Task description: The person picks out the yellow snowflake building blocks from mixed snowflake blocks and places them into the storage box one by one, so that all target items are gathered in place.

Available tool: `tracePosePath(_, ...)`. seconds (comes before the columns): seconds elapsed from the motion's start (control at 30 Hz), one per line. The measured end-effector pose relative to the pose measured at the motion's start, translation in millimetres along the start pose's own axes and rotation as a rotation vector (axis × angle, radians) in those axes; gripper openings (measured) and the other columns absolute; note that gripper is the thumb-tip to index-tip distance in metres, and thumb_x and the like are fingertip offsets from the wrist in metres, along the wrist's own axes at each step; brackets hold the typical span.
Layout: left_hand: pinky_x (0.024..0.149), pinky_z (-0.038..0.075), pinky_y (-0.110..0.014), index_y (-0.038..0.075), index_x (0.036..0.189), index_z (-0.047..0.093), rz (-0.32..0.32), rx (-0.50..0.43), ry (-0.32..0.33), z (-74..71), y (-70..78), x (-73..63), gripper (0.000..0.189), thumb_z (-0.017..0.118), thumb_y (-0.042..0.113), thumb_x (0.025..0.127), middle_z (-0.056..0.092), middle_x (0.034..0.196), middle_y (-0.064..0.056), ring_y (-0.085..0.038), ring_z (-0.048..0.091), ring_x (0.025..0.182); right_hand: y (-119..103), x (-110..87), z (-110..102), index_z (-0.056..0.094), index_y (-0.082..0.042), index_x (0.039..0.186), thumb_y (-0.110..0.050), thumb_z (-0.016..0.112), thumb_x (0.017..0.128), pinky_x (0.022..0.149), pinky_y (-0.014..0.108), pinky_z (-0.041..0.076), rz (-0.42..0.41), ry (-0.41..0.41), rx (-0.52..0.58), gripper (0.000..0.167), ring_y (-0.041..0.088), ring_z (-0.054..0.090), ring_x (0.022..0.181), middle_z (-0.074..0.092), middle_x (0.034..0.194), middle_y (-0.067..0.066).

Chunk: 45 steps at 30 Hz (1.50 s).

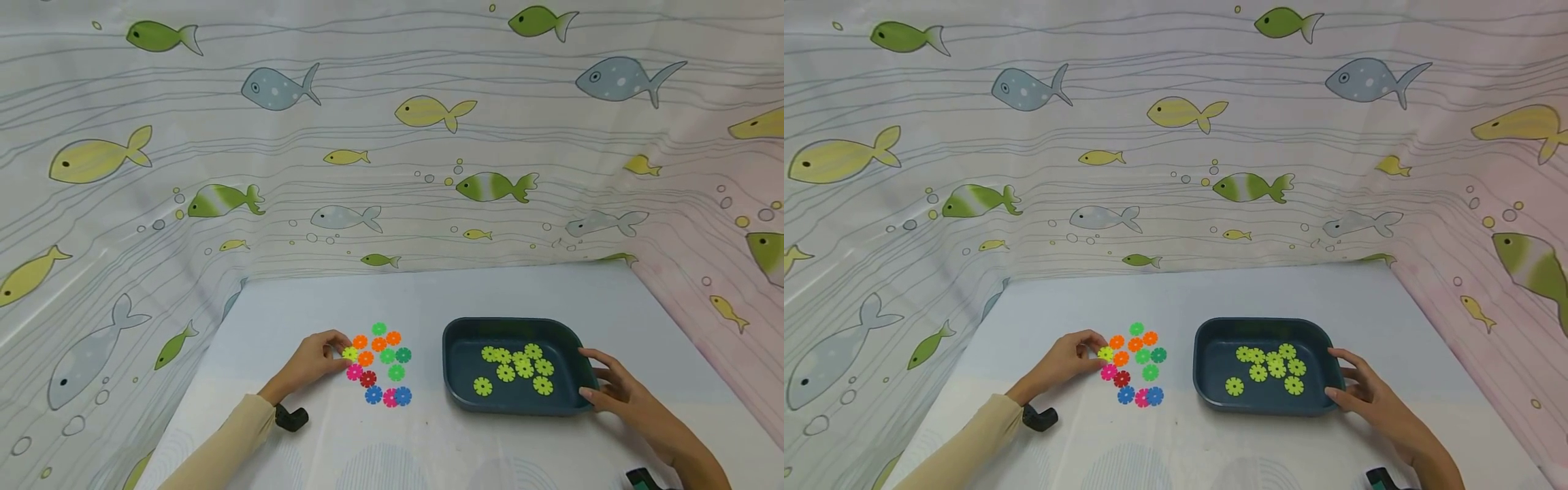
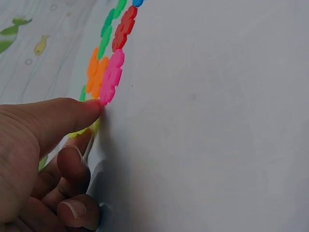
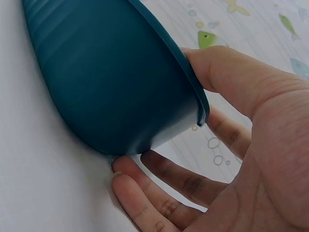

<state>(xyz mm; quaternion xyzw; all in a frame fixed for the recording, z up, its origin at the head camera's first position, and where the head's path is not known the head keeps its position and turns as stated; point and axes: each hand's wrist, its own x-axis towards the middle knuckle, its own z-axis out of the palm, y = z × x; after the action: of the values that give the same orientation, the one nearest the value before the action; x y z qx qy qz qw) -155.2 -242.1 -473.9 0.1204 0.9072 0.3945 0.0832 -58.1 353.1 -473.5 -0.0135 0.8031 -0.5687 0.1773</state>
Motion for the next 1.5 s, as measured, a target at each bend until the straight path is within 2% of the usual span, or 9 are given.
tracePosePath(0.27, 0.060, 0.042, -0.025, 0.017, 0.110, 0.072, 0.008, 0.011, -0.024, -0.4, 6.7, -4.3, 0.031, 0.088, 0.023, 0.084, 0.068, 0.088, 0.005, -0.016, 0.052, 0.066, 3, 1.3, 0, 0.015, -0.030, 0.163, -0.028, 0.064, 0.104, 0.087, 0.042, 0.050, 0.027, -0.009, 0.010, 0.077, 0.035, 0.053, 0.122, 0.025, 0.156, 0.031)
tracePosePath(0.43, 0.061, 0.043, -0.025, 0.017, 0.110, 0.073, 0.013, -0.003, -0.027, 0.3, 5.7, -4.1, 0.031, 0.088, 0.023, 0.084, 0.070, 0.088, 0.005, -0.016, 0.053, 0.067, 3, 0.8, 0, 0.015, -0.030, 0.163, -0.028, 0.064, 0.103, 0.087, 0.041, 0.050, 0.038, -0.007, 0.006, 0.078, 0.035, 0.054, 0.121, 0.026, 0.156, 0.030)
tracePosePath(0.77, 0.064, 0.050, -0.028, 0.018, 0.112, 0.073, -0.040, -0.084, -0.027, -0.1, 7.1, -3.3, 0.034, 0.088, 0.030, 0.084, 0.073, 0.094, 0.003, -0.020, 0.062, 0.077, 5, -0.5, 0, 0.014, -0.030, 0.164, -0.029, 0.064, 0.104, 0.086, 0.040, 0.051, 0.034, -0.007, 0.009, 0.078, 0.034, 0.054, 0.121, 0.025, 0.157, 0.031)
tracePosePath(0.9, 0.063, 0.051, -0.029, 0.020, 0.112, 0.072, -0.052, -0.109, -0.025, 0.3, 8.8, -1.6, 0.036, 0.088, 0.035, 0.083, 0.074, 0.094, 0.003, -0.021, 0.062, 0.076, 4, -1.1, 0, 0.014, -0.030, 0.164, -0.028, 0.064, 0.104, 0.085, 0.039, 0.052, 0.028, -0.005, 0.011, 0.078, 0.034, 0.054, 0.121, 0.024, 0.157, 0.030)
tracePosePath(1.03, 0.067, 0.055, -0.032, 0.020, 0.115, 0.071, -0.052, -0.134, -0.041, 1.8, 12.8, -0.8, 0.037, 0.086, 0.034, 0.085, 0.074, 0.095, 0.002, -0.022, 0.065, 0.081, 3, -0.7, 0, 0.014, -0.030, 0.164, -0.029, 0.064, 0.104, 0.086, 0.040, 0.052, 0.031, -0.004, 0.005, 0.078, 0.035, 0.053, 0.122, 0.024, 0.157, 0.031)
tracePosePath(1.13, 0.071, 0.056, -0.033, 0.021, 0.119, 0.071, -0.044, -0.153, -0.059, 3.2, 16.6, -0.2, 0.037, 0.084, 0.033, 0.088, 0.073, 0.097, 0.001, -0.022, 0.066, 0.087, 3, -0.2, 0, 0.014, -0.031, 0.164, -0.029, 0.064, 0.104, 0.086, 0.039, 0.052, 0.030, -0.003, 0.005, 0.078, 0.035, 0.053, 0.122, 0.024, 0.157, 0.031)
tracePosePath(1.37, 0.066, 0.054, -0.031, 0.025, 0.122, 0.072, 0.004, -0.155, -0.087, 5.0, 25.3, 2.7, 0.033, 0.081, 0.034, 0.091, 0.073, 0.096, 0.001, -0.025, 0.065, 0.080, 2, 1.3, 0, 0.015, -0.031, 0.163, -0.029, 0.064, 0.104, 0.088, 0.042, 0.051, 0.026, 0.002, 0.000, 0.078, 0.039, 0.052, 0.125, 0.024, 0.157, 0.031)
tracePosePath(1.5, 0.066, 0.055, -0.033, 0.028, 0.121, 0.072, 0.020, -0.158, -0.093, 6.6, 28.1, 5.4, 0.032, 0.080, 0.035, 0.092, 0.074, 0.096, 0.001, -0.025, 0.066, 0.081, 2, 2.1, 0, 0.015, -0.030, 0.163, -0.030, 0.064, 0.103, 0.089, 0.044, 0.050, 0.029, 0.005, -0.006, 0.078, 0.043, 0.049, 0.128, 0.022, 0.157, 0.031)
